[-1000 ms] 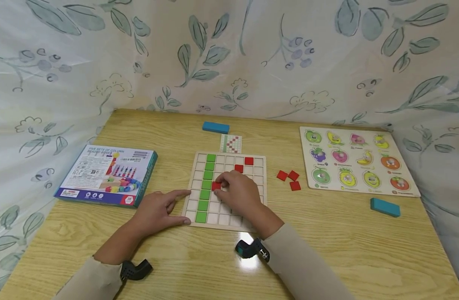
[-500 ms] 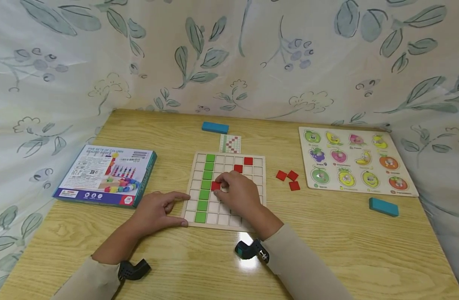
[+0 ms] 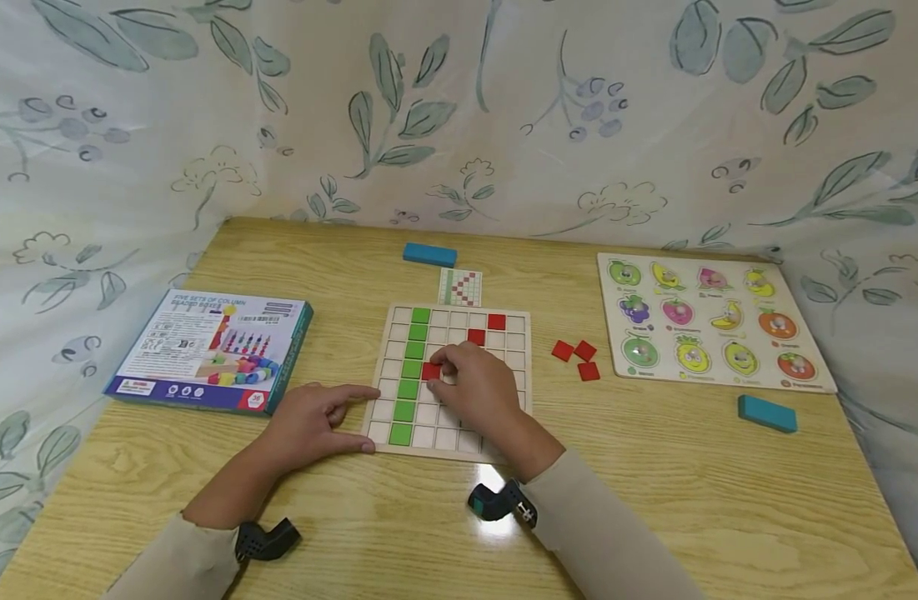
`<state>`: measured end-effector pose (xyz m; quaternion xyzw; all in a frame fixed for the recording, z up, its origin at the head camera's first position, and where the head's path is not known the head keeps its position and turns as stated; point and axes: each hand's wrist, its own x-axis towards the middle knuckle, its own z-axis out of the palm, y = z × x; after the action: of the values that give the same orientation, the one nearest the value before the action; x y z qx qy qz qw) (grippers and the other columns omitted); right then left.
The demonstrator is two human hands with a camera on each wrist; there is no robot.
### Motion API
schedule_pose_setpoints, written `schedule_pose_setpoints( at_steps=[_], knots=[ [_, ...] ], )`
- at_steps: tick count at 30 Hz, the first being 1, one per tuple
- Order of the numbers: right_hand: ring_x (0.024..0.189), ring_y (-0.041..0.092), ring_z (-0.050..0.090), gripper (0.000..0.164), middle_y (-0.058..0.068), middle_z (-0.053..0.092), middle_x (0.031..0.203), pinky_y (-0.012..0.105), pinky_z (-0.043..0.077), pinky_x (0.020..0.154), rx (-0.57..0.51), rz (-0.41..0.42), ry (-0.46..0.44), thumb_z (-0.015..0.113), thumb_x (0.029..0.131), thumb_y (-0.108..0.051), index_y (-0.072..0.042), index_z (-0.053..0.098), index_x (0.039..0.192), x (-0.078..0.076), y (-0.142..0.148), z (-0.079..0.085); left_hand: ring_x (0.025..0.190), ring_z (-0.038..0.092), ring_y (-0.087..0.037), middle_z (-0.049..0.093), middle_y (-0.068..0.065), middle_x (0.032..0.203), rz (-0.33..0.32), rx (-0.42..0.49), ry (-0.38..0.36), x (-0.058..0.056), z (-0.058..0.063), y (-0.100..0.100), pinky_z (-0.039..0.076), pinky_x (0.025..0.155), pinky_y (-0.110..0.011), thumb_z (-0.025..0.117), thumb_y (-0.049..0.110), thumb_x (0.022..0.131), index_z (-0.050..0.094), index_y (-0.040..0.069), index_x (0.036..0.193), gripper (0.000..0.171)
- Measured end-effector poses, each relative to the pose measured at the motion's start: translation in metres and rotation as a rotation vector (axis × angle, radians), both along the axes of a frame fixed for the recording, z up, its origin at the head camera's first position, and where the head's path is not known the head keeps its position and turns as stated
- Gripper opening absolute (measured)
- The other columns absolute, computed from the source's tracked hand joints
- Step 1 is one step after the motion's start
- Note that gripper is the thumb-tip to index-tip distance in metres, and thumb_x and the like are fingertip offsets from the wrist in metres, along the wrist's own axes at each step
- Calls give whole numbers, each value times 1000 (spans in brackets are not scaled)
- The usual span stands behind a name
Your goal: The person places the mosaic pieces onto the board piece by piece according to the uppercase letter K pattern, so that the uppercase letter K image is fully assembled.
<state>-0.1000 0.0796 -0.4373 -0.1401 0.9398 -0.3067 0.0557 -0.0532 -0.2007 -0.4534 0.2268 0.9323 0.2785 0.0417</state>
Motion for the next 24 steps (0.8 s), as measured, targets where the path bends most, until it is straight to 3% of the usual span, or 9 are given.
schedule_pose_setpoints(
  at_steps=[13, 24],
  knots=[
    [89, 17, 60, 28, -5, 67, 100, 38, 49, 82, -80, 38, 10, 85, 93, -22, -17, 79, 120, 0, 7, 0, 58, 23, 0, 30, 20, 59, -7, 9, 16, 1, 1, 0, 33, 71, -33, 93, 57, 74, 75, 24, 135, 72],
    [86, 16, 59, 22, -5, 66, 97, 37, 49, 77, -34, 19, 15, 82, 95, -24, -18, 79, 116, 0, 4, -1, 58, 23, 0, 30, 20, 59, -11, 5, 25, 0, 1, 0, 33, 70, -33, 93, 57, 74, 76, 23, 135, 72]
  ],
)
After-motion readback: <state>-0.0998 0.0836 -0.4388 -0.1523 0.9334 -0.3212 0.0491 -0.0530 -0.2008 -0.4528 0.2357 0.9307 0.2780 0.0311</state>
